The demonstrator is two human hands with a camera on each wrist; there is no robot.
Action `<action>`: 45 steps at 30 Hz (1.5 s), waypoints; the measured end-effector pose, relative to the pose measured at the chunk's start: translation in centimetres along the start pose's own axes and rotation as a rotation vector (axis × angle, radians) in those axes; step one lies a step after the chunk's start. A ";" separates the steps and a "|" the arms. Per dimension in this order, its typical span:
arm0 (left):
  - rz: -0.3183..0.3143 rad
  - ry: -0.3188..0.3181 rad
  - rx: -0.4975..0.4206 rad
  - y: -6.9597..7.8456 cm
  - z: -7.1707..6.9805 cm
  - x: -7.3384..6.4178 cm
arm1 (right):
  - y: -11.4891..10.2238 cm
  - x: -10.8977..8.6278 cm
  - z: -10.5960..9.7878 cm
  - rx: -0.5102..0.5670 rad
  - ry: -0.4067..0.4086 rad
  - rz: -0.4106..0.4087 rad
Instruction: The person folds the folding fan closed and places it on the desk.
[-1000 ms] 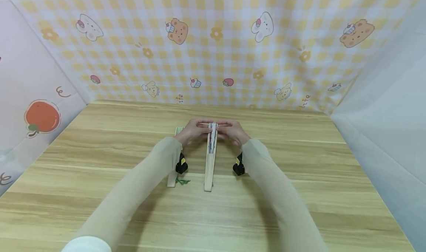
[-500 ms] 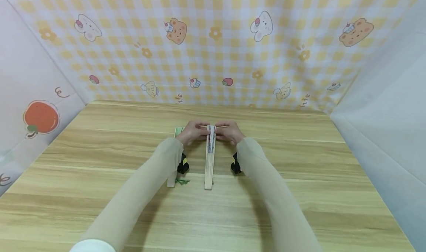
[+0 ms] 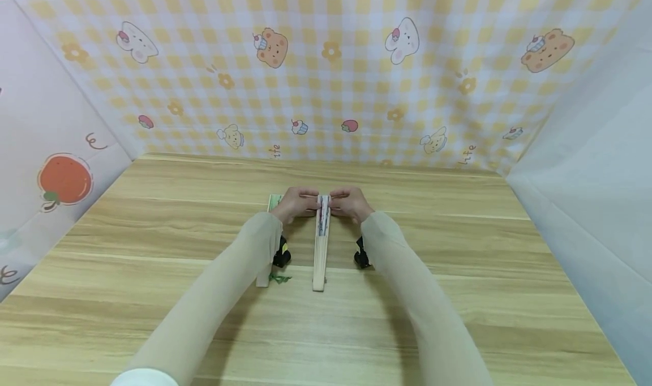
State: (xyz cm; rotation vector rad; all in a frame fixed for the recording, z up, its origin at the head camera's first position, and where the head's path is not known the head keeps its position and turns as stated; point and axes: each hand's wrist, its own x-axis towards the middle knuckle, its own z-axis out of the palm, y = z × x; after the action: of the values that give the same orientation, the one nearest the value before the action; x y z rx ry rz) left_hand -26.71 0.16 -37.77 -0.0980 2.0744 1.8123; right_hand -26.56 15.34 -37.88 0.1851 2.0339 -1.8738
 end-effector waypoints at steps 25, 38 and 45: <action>0.037 -0.080 0.118 -0.1 -0.3 -0.8 | -0.1 -1.3 -0.1 -0.200 -0.019 -0.076; 0.183 -0.098 0.451 0.0 -1.8 -2.4 | -0.3 -3.4 0.0 -0.693 0.033 -0.286; 0.381 -0.095 0.815 0.3 -1.9 -3.8 | -0.5 -4.6 0.6 -1.006 0.093 -0.484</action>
State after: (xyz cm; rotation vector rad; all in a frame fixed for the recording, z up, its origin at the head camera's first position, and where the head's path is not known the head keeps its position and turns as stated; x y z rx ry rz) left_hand -23.70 -2.41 -36.08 0.6185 2.7067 0.9649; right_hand -22.34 15.37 -35.80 -0.5286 2.9830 -0.8102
